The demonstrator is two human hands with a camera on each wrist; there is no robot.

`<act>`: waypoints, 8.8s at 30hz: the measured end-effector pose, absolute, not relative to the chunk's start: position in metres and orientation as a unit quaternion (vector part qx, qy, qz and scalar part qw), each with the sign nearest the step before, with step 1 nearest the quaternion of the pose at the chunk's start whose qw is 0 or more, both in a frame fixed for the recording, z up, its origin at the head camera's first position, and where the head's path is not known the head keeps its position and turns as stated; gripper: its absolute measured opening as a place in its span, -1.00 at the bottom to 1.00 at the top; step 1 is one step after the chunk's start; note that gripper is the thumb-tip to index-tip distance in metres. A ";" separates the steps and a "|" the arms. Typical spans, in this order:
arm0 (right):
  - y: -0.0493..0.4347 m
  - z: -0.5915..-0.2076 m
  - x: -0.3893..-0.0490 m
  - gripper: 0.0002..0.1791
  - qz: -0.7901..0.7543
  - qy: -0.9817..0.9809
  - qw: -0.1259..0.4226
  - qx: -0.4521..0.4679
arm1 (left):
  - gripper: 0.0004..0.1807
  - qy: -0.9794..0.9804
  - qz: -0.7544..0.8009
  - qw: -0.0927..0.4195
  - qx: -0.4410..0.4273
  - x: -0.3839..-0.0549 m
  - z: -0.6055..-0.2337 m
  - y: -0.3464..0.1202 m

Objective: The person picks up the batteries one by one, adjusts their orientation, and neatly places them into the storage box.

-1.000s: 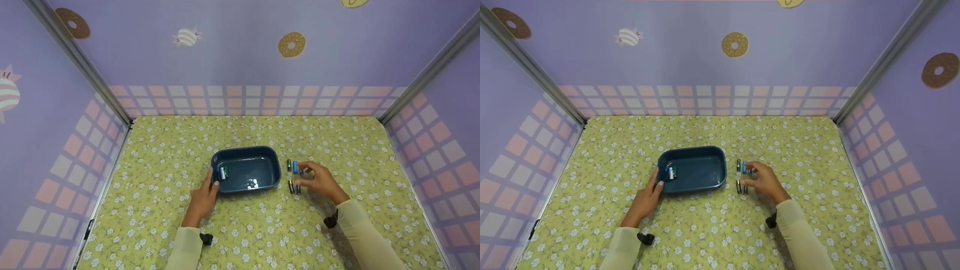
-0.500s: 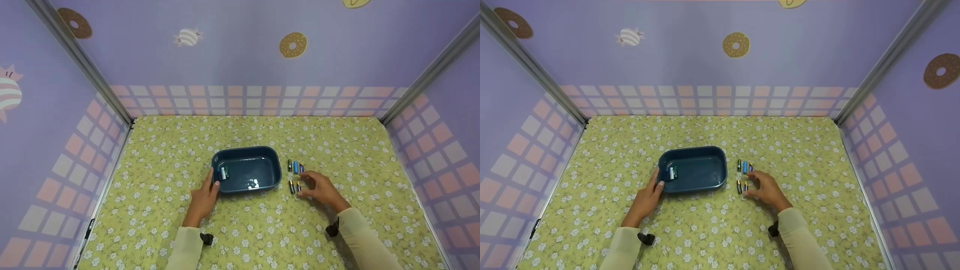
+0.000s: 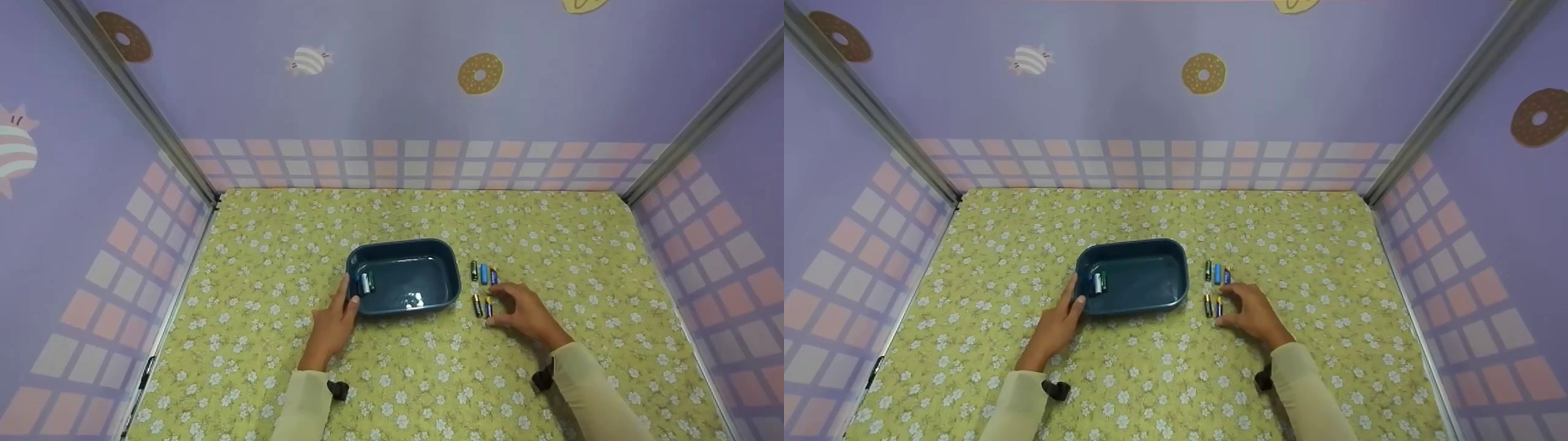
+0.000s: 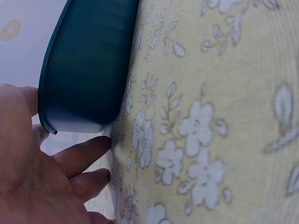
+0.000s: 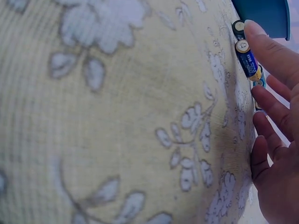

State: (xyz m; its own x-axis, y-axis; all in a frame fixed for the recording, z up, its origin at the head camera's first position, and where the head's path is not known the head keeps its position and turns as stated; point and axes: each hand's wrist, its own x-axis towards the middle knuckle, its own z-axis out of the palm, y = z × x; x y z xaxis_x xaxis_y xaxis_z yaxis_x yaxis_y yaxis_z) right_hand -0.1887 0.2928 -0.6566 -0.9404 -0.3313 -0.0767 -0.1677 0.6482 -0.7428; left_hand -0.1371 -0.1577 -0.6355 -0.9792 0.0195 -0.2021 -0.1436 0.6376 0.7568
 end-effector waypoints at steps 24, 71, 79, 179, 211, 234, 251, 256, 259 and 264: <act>0.291 -0.664 -0.188 -0.31 -0.377 0.907 0.062 -0.177 | -0.24 0.901 0.421 0.098 -0.038 -0.136 -0.635 -0.158; 0.286 -0.649 -0.184 -0.37 -0.403 0.908 0.062 -0.095 | -0.26 0.899 0.426 0.098 -0.031 -0.137 -0.638 -0.160; 0.283 -0.645 -0.186 -0.40 -0.419 0.901 0.066 -0.090 | -0.25 0.899 0.427 0.094 -0.027 -0.137 -0.637 -0.159; 0.114 -0.589 -0.257 -0.28 -0.468 0.843 0.047 -0.262 | -0.27 0.900 0.424 0.096 -0.042 -0.137 -0.638 -0.157; 0.054 -0.607 -0.265 -0.37 -0.389 0.869 0.092 -0.293 | -0.33 0.898 0.424 0.109 -0.051 -0.137 -0.639 -0.159; 0.051 -0.634 -0.274 -0.40 -0.327 0.898 0.128 -0.267 | -0.30 0.895 0.429 0.108 -0.052 -0.135 -0.637 -0.159; 0.047 -0.639 -0.274 -0.39 -0.327 0.893 0.102 -0.291 | -0.29 0.894 0.434 0.102 -0.042 -0.135 -0.638 -0.158; 0.048 -0.639 -0.273 -0.40 -0.329 0.891 0.096 -0.297 | -0.30 0.895 0.434 0.098 -0.041 -0.135 -0.638 -0.158; 0.048 -0.640 -0.274 -0.40 -0.327 0.891 0.093 -0.300 | -0.30 0.894 0.434 0.098 -0.044 -0.135 -0.638 -0.158; 0.047 -0.641 -0.274 -0.38 -0.319 0.893 0.093 -0.302 | -0.30 0.892 0.438 0.101 -0.048 -0.135 -0.637 -0.158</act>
